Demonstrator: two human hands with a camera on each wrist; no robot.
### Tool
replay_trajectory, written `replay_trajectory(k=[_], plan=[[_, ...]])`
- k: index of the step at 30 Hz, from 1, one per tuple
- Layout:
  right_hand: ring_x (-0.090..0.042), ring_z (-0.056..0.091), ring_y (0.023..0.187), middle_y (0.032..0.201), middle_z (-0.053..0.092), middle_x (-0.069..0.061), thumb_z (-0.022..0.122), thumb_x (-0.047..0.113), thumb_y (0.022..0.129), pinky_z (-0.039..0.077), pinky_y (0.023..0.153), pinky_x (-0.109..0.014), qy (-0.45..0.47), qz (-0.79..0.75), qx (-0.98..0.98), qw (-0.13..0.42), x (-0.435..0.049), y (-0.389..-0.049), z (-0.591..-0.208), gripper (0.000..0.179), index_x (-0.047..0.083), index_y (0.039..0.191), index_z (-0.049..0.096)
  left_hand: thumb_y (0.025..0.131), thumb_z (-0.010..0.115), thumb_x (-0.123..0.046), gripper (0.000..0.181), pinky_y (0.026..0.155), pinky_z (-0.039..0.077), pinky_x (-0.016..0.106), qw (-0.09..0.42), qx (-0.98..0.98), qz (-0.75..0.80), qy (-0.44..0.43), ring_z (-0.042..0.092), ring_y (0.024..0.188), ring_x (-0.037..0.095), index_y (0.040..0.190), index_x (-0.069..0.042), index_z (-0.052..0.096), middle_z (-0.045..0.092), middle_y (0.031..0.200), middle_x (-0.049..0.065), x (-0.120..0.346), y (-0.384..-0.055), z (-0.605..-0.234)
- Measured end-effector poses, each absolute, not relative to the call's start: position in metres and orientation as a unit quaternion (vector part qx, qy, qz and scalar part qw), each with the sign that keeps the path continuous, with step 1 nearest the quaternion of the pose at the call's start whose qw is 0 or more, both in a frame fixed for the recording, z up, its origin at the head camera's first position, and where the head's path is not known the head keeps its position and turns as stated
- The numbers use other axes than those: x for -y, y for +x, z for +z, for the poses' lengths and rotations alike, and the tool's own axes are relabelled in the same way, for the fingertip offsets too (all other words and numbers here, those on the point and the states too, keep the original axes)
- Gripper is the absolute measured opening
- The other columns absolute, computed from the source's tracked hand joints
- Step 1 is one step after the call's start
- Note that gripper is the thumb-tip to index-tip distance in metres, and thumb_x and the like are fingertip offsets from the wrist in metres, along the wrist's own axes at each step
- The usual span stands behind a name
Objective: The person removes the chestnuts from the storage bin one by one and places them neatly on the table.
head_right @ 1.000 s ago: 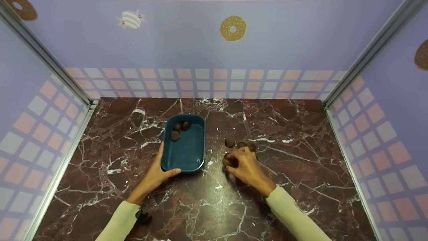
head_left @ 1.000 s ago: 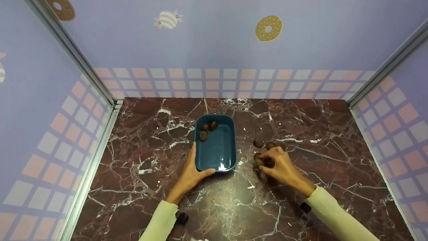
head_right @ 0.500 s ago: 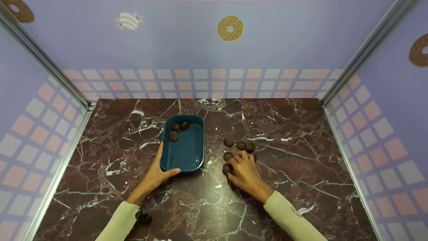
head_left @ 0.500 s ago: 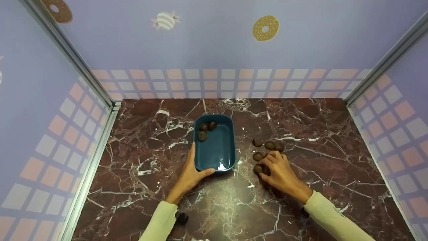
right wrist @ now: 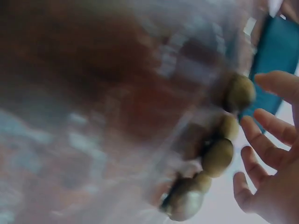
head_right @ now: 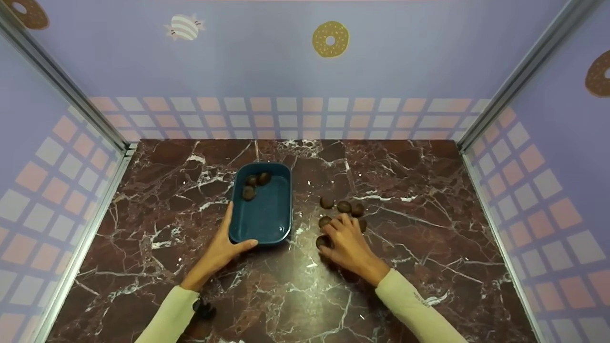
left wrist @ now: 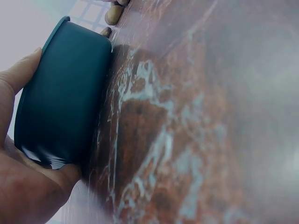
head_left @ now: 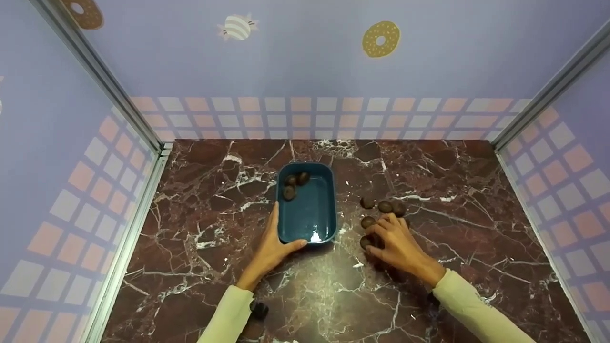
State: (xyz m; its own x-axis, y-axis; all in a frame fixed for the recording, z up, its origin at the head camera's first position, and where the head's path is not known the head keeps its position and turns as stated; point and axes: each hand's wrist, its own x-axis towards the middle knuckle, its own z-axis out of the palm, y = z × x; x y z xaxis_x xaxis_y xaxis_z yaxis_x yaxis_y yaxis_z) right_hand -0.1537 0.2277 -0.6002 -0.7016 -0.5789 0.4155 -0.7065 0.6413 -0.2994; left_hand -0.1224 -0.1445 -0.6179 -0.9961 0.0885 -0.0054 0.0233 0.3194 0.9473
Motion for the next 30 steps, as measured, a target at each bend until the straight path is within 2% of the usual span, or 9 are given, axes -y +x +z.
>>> replay_trajectory(k=[6, 13, 17, 24, 30], plan=[[-0.035, 0.059, 0.105, 0.107, 0.076, -0.015, 0.096, 0.011, 0.080, 0.047, 0.092, -0.053, 0.326, 0.328, 0.882, 0.094, -0.218, -0.170, -0.577, 0.035, 0.002, 0.110, 0.079, 0.085, 0.098, -0.037, 0.135, 0.133, 0.012, 0.064, 0.028, -0.814, 0.579, 0.035, 0.006, 0.169, 0.042, 0.178, -0.010, 0.004, 0.003, 0.184, 0.020, 0.145, -0.123, -0.618], [-0.033, 0.062, 0.112, 0.116, 0.075, -0.013, 0.093, 0.012, 0.086, 0.051, 0.100, -0.051, 0.283, 0.368, 0.885, 0.045, -0.201, -0.191, -0.559, 0.037, 0.002, 0.120, 0.080, 0.087, 0.097, -0.039, 0.134, 0.133, 0.014, 0.065, 0.031, -0.817, 0.574, 0.037, 0.006, 0.169, 0.042, 0.179, -0.013, 0.004, 0.004, 0.184, 0.019, 0.145, -0.124, -0.616], [-0.035, 0.063, 0.107, 0.113, 0.075, -0.015, 0.091, 0.012, 0.088, 0.053, 0.094, -0.048, 0.283, 0.374, 0.882, 0.033, -0.190, -0.204, -0.556, 0.035, 0.003, 0.120, 0.079, 0.086, 0.098, -0.038, 0.134, 0.132, 0.015, 0.065, 0.031, -0.816, 0.575, 0.037, 0.006, 0.169, 0.043, 0.179, -0.013, 0.004, 0.004, 0.184, 0.020, 0.145, -0.123, -0.616], [-0.036, 0.063, 0.115, 0.120, 0.076, -0.018, 0.090, 0.016, 0.090, 0.053, 0.101, -0.053, 0.306, 0.366, 0.878, 0.027, -0.170, -0.221, -0.553, 0.037, 0.001, 0.122, 0.079, 0.085, 0.098, -0.039, 0.136, 0.133, 0.015, 0.065, 0.029, -0.815, 0.577, 0.034, 0.008, 0.169, 0.043, 0.179, -0.011, 0.004, 0.005, 0.184, 0.022, 0.146, -0.123, -0.617], [-0.037, 0.064, 0.112, 0.118, 0.075, -0.017, 0.091, 0.014, 0.090, 0.053, 0.099, -0.055, 0.331, 0.361, 0.871, 0.039, -0.152, -0.230, -0.550, 0.037, -0.002, 0.121, 0.077, 0.085, 0.098, -0.038, 0.135, 0.133, 0.014, 0.064, 0.030, -0.813, 0.580, 0.035, 0.007, 0.169, 0.043, 0.178, -0.009, 0.004, 0.005, 0.183, 0.023, 0.145, -0.123, -0.616]])
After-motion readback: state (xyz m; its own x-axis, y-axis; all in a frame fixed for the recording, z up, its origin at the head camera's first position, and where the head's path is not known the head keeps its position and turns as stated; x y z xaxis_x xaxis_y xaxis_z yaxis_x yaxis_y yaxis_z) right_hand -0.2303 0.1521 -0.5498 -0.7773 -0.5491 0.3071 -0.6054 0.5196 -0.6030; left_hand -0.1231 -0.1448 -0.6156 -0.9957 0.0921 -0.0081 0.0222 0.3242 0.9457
